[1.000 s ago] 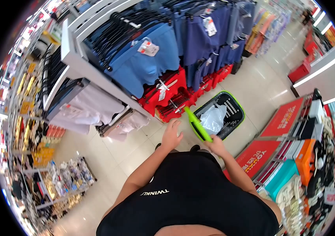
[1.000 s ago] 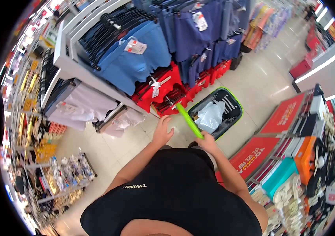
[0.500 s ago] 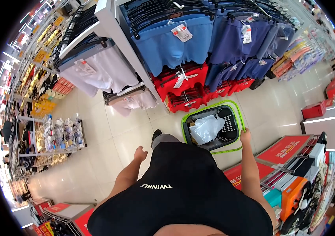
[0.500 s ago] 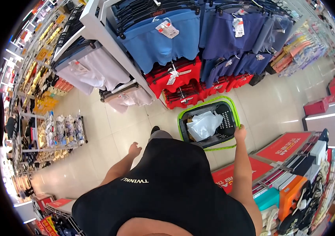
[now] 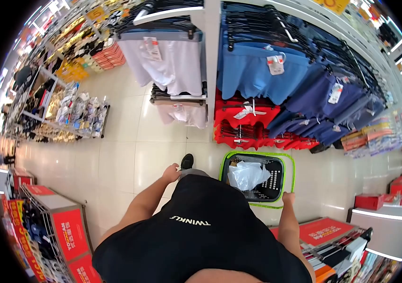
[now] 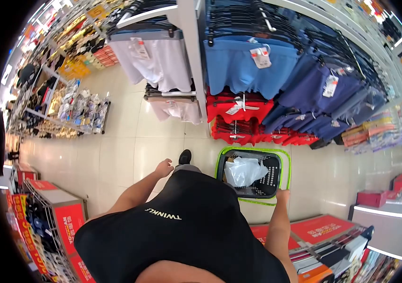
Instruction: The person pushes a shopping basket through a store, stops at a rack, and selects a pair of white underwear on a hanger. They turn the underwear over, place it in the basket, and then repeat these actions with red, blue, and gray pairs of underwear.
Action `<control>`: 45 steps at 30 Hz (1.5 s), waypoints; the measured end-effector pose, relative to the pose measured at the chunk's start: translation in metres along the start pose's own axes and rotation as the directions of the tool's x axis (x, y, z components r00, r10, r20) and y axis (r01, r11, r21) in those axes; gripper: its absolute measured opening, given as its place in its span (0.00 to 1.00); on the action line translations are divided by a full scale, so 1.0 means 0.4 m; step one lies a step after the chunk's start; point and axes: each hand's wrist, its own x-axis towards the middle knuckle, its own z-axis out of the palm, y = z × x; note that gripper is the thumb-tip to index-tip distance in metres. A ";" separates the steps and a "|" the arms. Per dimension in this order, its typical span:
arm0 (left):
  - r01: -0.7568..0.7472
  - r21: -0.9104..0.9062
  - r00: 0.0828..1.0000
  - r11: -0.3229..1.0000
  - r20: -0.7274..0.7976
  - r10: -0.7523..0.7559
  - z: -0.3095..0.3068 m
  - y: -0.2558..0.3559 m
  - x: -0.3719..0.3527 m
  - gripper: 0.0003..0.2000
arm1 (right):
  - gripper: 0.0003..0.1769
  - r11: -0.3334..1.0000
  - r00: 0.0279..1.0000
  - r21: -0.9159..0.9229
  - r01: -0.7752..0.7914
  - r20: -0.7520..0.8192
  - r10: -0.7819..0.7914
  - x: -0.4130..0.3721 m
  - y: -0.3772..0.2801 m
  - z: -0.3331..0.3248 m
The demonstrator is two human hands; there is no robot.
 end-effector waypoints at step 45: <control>0.178 -0.899 0.678 -0.401 -0.183 0.712 -0.990 0.132 0.258 0.36 | 0.25 -0.017 0.521 0.993 -0.119 0.048 -0.852 -0.739 -1.387 -0.302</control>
